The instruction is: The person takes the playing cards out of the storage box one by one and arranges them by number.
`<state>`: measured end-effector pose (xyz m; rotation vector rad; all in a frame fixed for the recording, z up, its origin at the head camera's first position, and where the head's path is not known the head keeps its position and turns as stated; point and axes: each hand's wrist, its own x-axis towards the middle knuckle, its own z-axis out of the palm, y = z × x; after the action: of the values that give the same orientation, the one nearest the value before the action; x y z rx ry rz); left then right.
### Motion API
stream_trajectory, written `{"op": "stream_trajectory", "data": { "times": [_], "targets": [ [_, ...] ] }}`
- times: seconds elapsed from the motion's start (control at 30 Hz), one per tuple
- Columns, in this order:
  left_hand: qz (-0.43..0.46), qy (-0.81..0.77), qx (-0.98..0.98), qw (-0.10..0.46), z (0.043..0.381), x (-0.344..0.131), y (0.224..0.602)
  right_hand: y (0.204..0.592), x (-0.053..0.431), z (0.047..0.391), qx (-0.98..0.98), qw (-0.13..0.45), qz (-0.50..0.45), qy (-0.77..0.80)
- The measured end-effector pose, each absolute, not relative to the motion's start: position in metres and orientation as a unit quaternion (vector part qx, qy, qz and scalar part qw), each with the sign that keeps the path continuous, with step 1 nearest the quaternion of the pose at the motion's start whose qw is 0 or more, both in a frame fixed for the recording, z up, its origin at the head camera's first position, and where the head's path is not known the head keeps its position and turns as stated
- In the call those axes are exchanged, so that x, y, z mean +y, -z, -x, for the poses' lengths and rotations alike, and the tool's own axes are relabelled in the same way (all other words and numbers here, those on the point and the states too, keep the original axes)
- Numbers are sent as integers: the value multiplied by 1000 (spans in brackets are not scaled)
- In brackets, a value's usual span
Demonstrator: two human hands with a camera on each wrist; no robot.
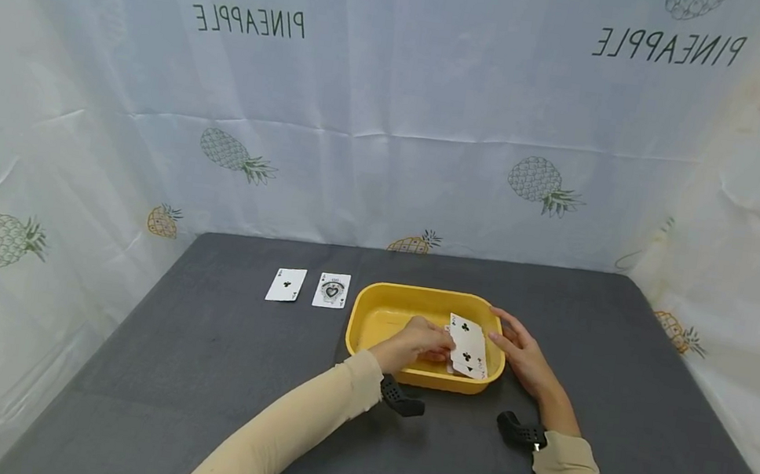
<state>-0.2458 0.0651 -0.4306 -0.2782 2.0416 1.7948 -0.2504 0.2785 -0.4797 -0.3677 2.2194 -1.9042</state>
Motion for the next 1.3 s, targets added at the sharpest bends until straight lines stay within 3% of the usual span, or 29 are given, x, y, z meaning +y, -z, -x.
{"op": "stream_trajectory", "data": {
  "times": [0.63,1.3],
  "targets": [
    [26,-664,710,233,244,31,406,481,278,250,764,91,110,629],
    [1,-662,722,200,248,-22,388,479,277,250,766,95,106,627]
  ]
}}
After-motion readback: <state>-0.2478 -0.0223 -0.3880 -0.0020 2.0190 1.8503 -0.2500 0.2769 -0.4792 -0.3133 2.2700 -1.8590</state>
